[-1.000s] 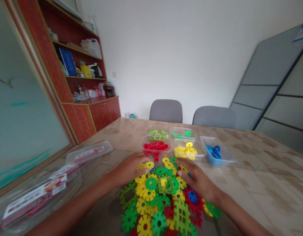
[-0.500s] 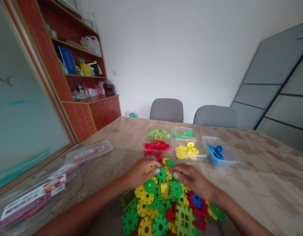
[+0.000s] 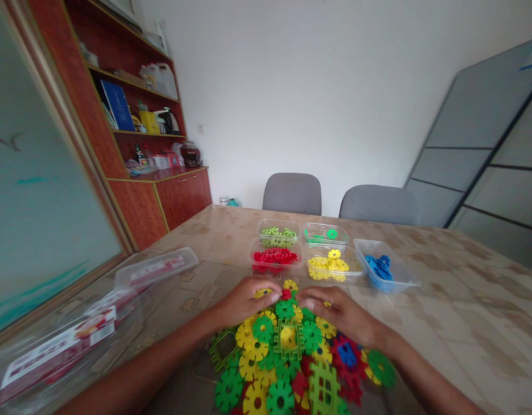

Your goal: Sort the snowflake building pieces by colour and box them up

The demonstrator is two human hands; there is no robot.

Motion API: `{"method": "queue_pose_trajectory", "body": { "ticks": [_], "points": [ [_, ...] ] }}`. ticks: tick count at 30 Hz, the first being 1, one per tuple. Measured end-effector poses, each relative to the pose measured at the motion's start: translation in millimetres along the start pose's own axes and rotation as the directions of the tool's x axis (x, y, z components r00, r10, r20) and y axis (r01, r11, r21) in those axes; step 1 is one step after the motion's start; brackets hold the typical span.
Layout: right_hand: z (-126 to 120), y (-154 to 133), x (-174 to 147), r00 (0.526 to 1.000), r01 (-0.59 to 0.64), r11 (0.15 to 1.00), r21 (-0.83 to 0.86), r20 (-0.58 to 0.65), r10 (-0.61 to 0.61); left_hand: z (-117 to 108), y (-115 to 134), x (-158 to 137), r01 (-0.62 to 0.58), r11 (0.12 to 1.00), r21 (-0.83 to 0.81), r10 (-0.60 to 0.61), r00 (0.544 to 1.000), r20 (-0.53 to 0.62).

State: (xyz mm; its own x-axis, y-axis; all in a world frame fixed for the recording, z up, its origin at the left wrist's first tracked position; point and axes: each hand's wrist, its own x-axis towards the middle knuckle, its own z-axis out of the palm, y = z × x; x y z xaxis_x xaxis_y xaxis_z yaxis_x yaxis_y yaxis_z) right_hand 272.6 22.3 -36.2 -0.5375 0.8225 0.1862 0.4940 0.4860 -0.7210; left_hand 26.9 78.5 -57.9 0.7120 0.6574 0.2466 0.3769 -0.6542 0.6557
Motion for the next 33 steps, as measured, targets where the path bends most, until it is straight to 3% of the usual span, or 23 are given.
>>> {"method": "queue_pose_trajectory", "body": {
  "ticks": [3,5,10,14,17,22,25,28,33],
  "points": [
    [-19,-4,-6,0.996,-0.056,0.998,0.014,-0.069,0.056,-11,2,-7,0.018,0.999,-0.038,-0.017,0.999,0.035],
    [-32,-1,-13,0.991,-0.103,0.993,-0.055,-0.094,0.098,-18,1,-13,0.038,0.999,0.019,-0.039,0.997,0.063],
    [-49,11,-41,0.962,-0.231,0.924,-0.306,0.071,0.264,-42,2,-31,0.045,0.963,0.266,-0.087,0.986,0.145],
    [-43,13,-62,0.924,-0.324,0.857,-0.401,0.061,0.378,-60,4,-39,0.109,0.942,0.318,-0.189,0.954,0.234],
    [-32,3,-69,0.942,-0.304,0.890,-0.339,0.033,0.334,-61,6,-40,0.145,0.926,0.348,-0.240,0.939,0.246],
    [-23,-14,-60,0.986,-0.143,0.978,-0.151,0.065,0.154,-47,13,-36,0.123,0.961,0.246,-0.191,0.943,0.274],
    [-23,-11,-53,0.994,-0.107,0.977,-0.186,0.001,0.109,-43,20,-34,0.130,0.955,0.268,-0.190,0.959,0.212],
    [-19,-7,-48,0.991,-0.129,0.961,-0.244,-0.078,0.113,-41,27,-32,0.070,0.952,0.299,-0.116,0.984,0.138],
    [9,-13,-43,0.991,-0.088,0.958,-0.274,-0.122,0.057,-28,38,-30,0.018,0.964,0.264,-0.077,0.973,0.216]
  ]
}}
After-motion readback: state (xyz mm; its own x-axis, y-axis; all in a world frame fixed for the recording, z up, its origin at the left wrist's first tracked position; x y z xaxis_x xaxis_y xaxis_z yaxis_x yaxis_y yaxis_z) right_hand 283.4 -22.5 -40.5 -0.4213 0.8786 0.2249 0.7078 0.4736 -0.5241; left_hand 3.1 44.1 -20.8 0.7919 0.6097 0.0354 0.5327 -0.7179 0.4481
